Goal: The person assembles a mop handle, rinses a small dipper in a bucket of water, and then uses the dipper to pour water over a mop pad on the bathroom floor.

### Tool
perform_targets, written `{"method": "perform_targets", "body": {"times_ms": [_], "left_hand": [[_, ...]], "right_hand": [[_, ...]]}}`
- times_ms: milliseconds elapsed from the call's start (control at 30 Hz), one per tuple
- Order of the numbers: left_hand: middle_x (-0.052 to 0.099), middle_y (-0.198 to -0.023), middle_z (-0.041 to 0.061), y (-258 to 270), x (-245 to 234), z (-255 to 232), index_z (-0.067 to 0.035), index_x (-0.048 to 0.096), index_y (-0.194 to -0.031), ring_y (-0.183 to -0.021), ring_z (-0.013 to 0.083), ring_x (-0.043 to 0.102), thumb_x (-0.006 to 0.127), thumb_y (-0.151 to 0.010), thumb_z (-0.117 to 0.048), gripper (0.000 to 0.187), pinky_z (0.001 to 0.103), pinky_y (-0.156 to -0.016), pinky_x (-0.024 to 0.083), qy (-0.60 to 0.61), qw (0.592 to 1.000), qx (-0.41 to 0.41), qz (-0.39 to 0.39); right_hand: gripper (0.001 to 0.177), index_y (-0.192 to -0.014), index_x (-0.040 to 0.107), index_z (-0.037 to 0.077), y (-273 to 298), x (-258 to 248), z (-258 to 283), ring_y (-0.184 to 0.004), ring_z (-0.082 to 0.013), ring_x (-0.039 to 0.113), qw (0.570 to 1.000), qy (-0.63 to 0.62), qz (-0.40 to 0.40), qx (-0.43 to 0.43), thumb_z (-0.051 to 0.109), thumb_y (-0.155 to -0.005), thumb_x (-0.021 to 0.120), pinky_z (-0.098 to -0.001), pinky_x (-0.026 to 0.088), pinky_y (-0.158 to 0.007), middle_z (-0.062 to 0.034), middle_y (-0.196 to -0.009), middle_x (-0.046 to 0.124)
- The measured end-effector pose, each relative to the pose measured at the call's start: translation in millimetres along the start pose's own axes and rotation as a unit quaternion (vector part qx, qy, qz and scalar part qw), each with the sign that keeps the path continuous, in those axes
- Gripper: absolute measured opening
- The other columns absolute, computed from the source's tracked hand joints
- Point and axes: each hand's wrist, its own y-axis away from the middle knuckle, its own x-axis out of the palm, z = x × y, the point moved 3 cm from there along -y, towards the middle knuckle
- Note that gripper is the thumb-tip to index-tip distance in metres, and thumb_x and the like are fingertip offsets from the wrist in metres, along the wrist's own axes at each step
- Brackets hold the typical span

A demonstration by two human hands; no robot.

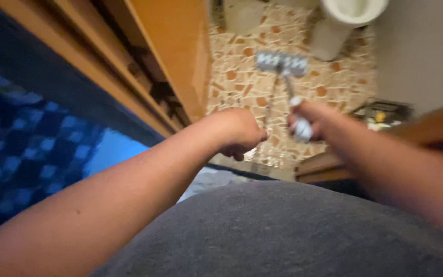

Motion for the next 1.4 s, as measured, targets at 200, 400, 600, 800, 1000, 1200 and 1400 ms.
{"method": "perform_targets", "body": {"times_ms": [200, 400, 600, 800, 1000, 1200, 1400], "left_hand": [[0.076, -0.086, 0.015, -38.2, 10.3, 54.6, -0.011, 0.076, -0.106, -0.07, 0.034, 0.073, 0.056, -0.096, -0.041, 0.038, 0.049, -0.064, 0.059, -0.229, 0.958, 0.164, -0.054], [0.076, -0.077, 0.02, 4.1, -3.1, 72.7, 0.007, 0.076, -0.085, -0.063, 0.0314, 0.072, 0.05, -0.098, -0.051, 0.065, 0.044, -0.066, 0.059, -0.026, 0.999, -0.01, -0.042], [0.076, -0.075, 0.019, 29.8, 0.0, 61.1, 0.008, 0.075, -0.085, -0.058, 0.0279, 0.072, 0.055, -0.096, -0.051, 0.063, 0.043, -0.059, 0.06, 0.105, 0.992, -0.07, -0.014], [0.074, -0.077, 0.016, -3.4, 0.2, 69.4, -0.004, 0.077, -0.092, -0.063, 0.0303, 0.069, 0.055, -0.094, -0.049, 0.05, 0.044, -0.06, 0.056, -0.055, 0.993, 0.066, -0.083], [0.077, -0.072, 0.013, 21.3, 2.8, 76.0, 0.003, 0.079, -0.079, -0.062, 0.0265, 0.073, 0.053, -0.097, -0.05, 0.061, 0.042, -0.061, 0.06, 0.055, 0.994, -0.09, -0.011], [0.078, -0.074, 0.012, 51.8, 2.4, 91.3, 0.002, 0.078, -0.078, -0.062, 0.0249, 0.074, 0.053, -0.097, -0.055, 0.065, 0.041, -0.063, 0.06, 0.088, 0.987, -0.134, -0.008], [0.079, -0.077, 0.012, 70.2, 10.6, 104.9, 0.001, 0.078, -0.085, -0.063, 0.0247, 0.073, 0.05, -0.098, -0.056, 0.065, 0.041, -0.063, 0.06, 0.095, 0.986, -0.139, -0.012]], "right_hand": [[0.024, -0.102, 0.047, 0.015, -93.5, -20.8, 114.6, -0.049, -0.0114, 0.055, 0.997, 0.016, -0.03, 0.065, 0.038, -0.108, 0.046, -0.0252, 0.05, -0.042, 0.0001, -0.065, 0.053], [0.016, -0.108, 0.044, 0.011, -51.5, 22.2, 91.5, -0.049, -0.0113, 0.054, 0.995, 0.071, -0.069, 0.009, 0.027, -0.11, 0.045, -0.0277, 0.051, -0.042, -0.0004, -0.067, 0.053], [0.011, -0.107, 0.044, 0.013, 54.0, 105.8, -3.7, -0.046, -0.0115, 0.048, 0.998, 0.035, -0.038, 0.026, 0.023, -0.108, 0.045, -0.0272, 0.045, -0.039, -0.0002, -0.064, 0.05], [0.016, -0.104, 0.043, 0.013, 34.0, 137.0, -6.5, -0.043, -0.0138, 0.048, 0.996, 0.082, 0.03, 0.033, 0.028, -0.108, 0.041, -0.0308, 0.047, -0.04, -0.0017, -0.059, 0.048], [0.027, -0.092, 0.047, 0.008, -106.7, 159.2, 66.5, -0.044, -0.0181, 0.052, 0.985, 0.138, 0.083, 0.064, 0.03, -0.106, 0.041, -0.0324, 0.051, -0.041, -0.0049, -0.058, 0.05], [0.03, -0.106, 0.051, 0.008, -143.0, 158.8, 112.1, -0.054, -0.0114, 0.058, 0.99, 0.063, 0.05, 0.119, 0.038, -0.109, 0.046, -0.0258, 0.052, -0.045, -0.0021, -0.071, 0.06], [0.023, -0.114, 0.046, 0.016, -118.8, 131.1, 84.3, -0.055, -0.0121, 0.056, 0.995, 0.064, -0.031, 0.064, 0.038, -0.109, 0.047, -0.0262, 0.049, -0.045, -0.004, -0.071, 0.059]]}}
